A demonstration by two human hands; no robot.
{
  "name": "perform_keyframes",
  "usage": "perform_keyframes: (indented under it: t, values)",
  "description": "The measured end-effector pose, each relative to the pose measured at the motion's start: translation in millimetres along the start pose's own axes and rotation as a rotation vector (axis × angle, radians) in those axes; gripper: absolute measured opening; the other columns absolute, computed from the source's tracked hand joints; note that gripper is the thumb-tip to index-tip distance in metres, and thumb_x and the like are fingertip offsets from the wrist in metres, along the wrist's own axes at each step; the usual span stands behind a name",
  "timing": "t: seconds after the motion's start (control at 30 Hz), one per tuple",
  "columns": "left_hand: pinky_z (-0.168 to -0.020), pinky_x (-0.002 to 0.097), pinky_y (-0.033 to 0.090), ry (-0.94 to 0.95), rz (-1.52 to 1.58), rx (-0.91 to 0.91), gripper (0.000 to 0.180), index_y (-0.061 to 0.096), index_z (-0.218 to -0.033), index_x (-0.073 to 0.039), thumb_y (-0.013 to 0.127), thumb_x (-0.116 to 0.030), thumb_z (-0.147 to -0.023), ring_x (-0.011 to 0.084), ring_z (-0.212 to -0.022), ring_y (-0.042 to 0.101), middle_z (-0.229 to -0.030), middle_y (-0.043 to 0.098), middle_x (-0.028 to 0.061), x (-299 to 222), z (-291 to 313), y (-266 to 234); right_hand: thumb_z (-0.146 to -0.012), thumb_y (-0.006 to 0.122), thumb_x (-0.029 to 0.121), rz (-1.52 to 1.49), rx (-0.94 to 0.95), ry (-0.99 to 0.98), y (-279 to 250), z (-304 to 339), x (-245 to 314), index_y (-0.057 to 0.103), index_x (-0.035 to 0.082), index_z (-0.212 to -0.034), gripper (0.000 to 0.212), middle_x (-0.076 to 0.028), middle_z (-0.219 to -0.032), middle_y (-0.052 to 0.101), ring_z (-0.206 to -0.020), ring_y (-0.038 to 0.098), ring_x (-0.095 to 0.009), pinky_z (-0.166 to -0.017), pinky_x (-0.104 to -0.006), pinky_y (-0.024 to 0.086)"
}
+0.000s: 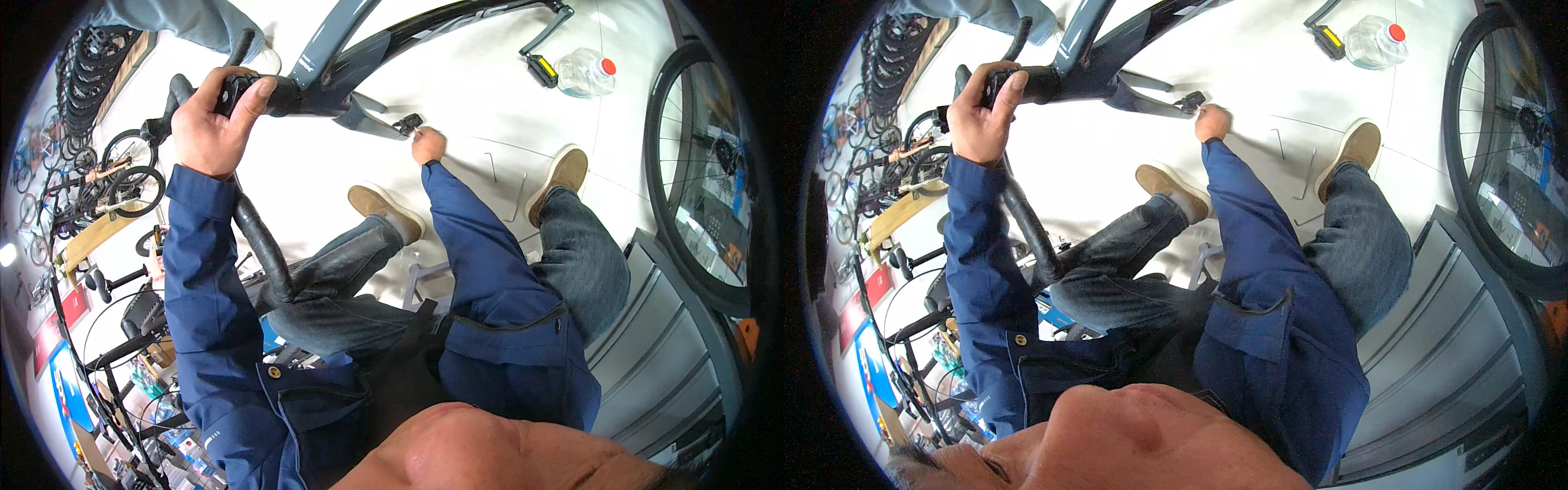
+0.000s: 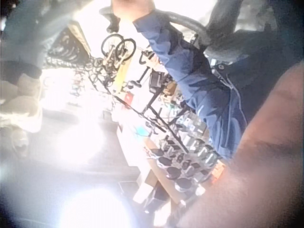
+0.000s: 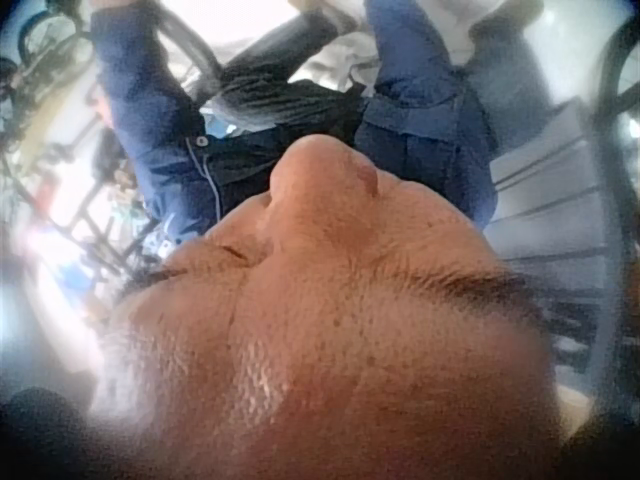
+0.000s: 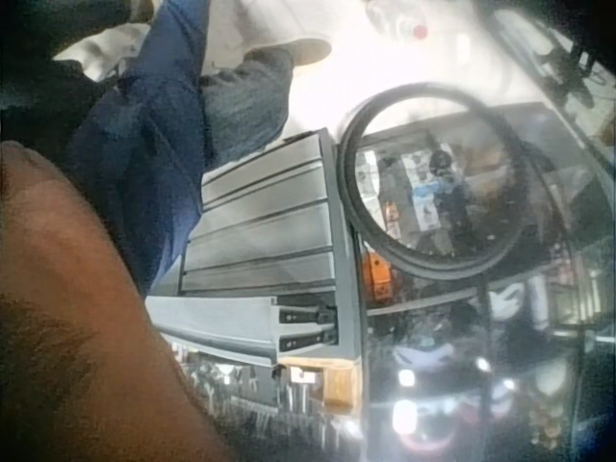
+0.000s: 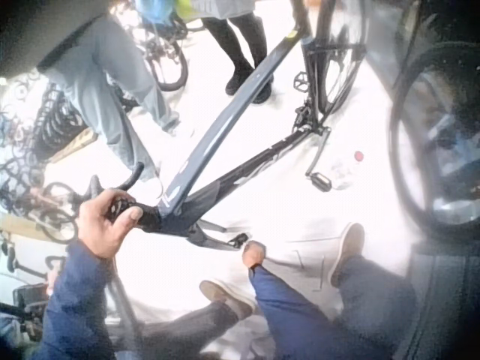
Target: The person removes the front wheel from a bicycle, then detaches the handlebar assembly from the frame. They open a drawer to retrieve a small Allen key and use it to loosen a bolt on the handlebar stem. Finally, they wipe a small yellow component with a tissue.
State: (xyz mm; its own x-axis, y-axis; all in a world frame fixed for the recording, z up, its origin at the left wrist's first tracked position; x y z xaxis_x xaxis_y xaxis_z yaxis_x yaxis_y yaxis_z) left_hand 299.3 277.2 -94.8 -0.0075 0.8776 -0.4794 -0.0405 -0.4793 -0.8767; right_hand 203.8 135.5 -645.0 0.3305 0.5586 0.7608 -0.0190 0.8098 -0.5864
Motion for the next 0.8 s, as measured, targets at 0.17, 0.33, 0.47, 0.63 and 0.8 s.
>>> perform_keyframes:
  t: [0.17,0.33,0.47,0.63,0.8]
  values:
    - [-0.069,0.0243,0.053,0.031,-0.022,-0.019,0.047,0.072,-0.111,0.001,0.081,-0.041,-0.093,0.0116,-0.075,0.068,-0.080,0.074,0.0093,9.5,-3.4,-1.8,-0.083,0.071,0.005,-0.477,-0.068,0.272,5.2,-1.6,-24.2,0.079,0.003,-0.097,0.015,-0.014,-0.082,0.076,-0.078,0.075,-0.028,-0.073,-0.0395,0.060]
    - [-0.069,0.0243,0.053,0.025,-0.014,-0.037,0.047,0.073,-0.109,0.001,0.081,-0.043,-0.092,0.0119,-0.075,0.069,-0.079,0.074,0.0091,8.3,-1.1,1.2,-0.093,0.064,-0.003,-1.120,-0.029,0.645,-9.0,-8.3,-21.4,0.068,-0.009,-0.115,0.023,-0.015,-0.095,0.073,-0.079,0.073,-0.022,-0.069,-0.0306,0.062]
    - [-0.067,0.0245,0.053,-0.010,0.006,-0.038,0.048,0.073,-0.109,0.001,0.081,-0.043,-0.092,0.0123,-0.072,0.069,-0.077,0.073,0.0094,4.5,2.4,5.0,-0.092,0.065,-0.007,-1.325,0.016,0.769,-29.9,-24.1,-12.3,0.058,-0.011,-0.129,0.038,-0.022,-0.102,0.073,-0.084,0.073,-0.023,-0.074,-0.0317,0.062]
    - [-0.064,0.0250,0.054,0.034,-0.044,-0.056,0.051,0.072,-0.109,0.002,0.080,-0.046,-0.092,0.0137,-0.071,0.070,-0.077,0.074,0.0105,-5.5,10.7,7.4,-0.095,0.070,0.008,-1.150,0.056,0.608,-65.9,-27.3,0.9,0.072,0.001,-0.101,0.009,-0.008,-0.094,0.073,-0.081,0.067,-0.012,-0.071,-0.0235,0.055]
    - [-0.064,0.0275,0.055,0.066,-0.119,-0.079,0.050,0.073,-0.108,0.000,0.079,-0.047,-0.093,0.0167,-0.068,0.072,-0.076,0.075,0.0119,-11.8,17.3,9.4,-0.099,0.071,0.023,-0.863,-0.050,0.184,-104.6,-20.0,34.0,0.074,0.001,-0.105,0.023,-0.010,-0.099,0.074,-0.082,0.067,-0.017,-0.076,-0.0300,0.055]
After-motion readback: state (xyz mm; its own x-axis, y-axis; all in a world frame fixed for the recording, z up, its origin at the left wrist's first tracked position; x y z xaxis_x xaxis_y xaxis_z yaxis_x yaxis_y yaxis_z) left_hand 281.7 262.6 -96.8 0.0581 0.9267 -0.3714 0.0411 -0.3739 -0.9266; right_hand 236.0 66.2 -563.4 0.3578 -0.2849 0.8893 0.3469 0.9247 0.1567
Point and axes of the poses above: each hand's wrist, its own z-axis away from the middle knuckle, its own y-axis out of the palm, x = y × z, the point moved 3 cm from there along -z, towards the middle knuckle
